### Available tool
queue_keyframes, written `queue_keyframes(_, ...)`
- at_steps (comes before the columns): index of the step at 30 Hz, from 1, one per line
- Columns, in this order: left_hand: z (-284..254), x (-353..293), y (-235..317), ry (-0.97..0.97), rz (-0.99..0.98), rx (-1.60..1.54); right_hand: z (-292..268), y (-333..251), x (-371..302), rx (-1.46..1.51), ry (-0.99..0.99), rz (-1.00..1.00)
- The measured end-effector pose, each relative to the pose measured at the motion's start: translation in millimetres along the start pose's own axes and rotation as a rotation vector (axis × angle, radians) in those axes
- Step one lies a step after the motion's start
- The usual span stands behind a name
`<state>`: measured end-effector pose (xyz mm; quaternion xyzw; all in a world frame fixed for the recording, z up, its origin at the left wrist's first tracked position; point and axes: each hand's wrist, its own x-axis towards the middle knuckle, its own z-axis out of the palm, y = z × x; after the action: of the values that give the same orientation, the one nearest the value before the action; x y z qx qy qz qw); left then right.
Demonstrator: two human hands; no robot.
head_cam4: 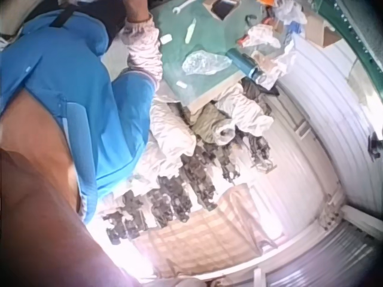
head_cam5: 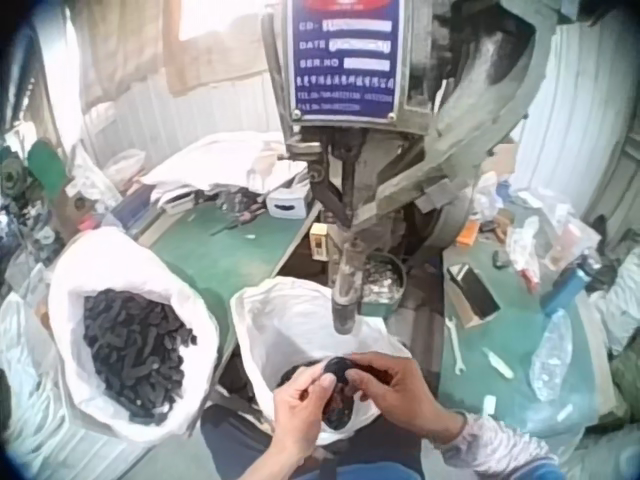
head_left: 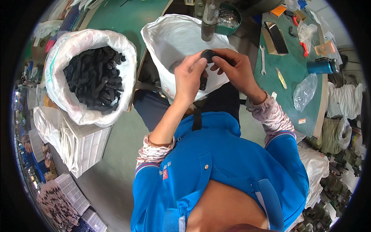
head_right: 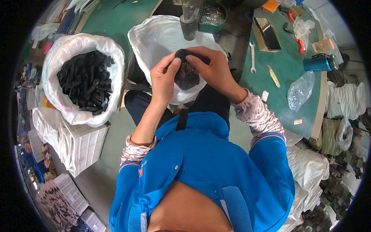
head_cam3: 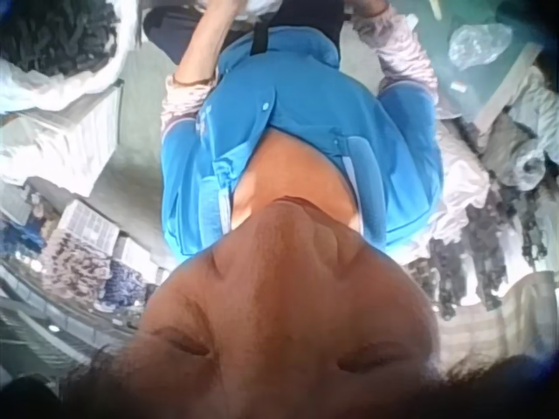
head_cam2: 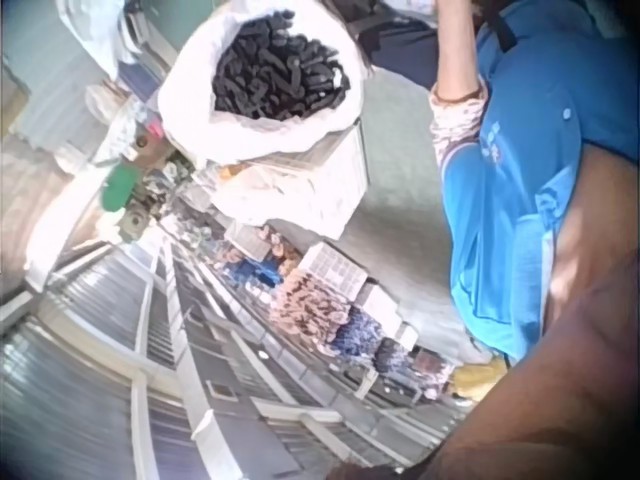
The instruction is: The person repeatedly picks up black plastic components from a white sack, attaches small metal pieces to them by hand, and places the assembled units into a second white sack. The process is continuous and repetitive.
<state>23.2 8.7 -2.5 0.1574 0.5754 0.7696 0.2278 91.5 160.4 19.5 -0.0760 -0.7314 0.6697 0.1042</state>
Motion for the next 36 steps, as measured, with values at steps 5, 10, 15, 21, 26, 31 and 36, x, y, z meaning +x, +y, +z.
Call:
queue_keyframes(5,7.7,-0.7,0.1,0.019,0.094,-0.077,-31.1,-33.2,38.8,0.072,0.093,-0.144)
queue_keyframes(10,-4.2,-4.0,-12.9,-0.094,0.036,-0.055,-29.7,-110.4,92.6,0.085,0.156,-0.064)
queue_keyframes(15,-8.9,-5.0,-4.3,-0.063,0.016,-0.047,-47.8,-99.4,119.3,0.135,0.019,0.132)
queue_keyframes(21,-22.0,-5.4,-6.3,0.002,0.004,-0.063,-47.6,-66.1,82.9,0.028,0.002,0.082)
queue_keyframes(26,-38.2,-5.9,-7.5,0.052,0.009,-0.078,-50.9,-58.2,65.4,0.127,0.04,0.052)
queue_keyframes(31,-72.2,-5.9,-2.5,0.145,0.082,0.003,-49.4,-64.3,66.5,0.151,0.063,0.036)
queue_keyframes(36,-161.5,-18.5,18.0,0.339,0.205,0.571,-49.6,-70.8,64.4,0.038,0.055,-0.069)
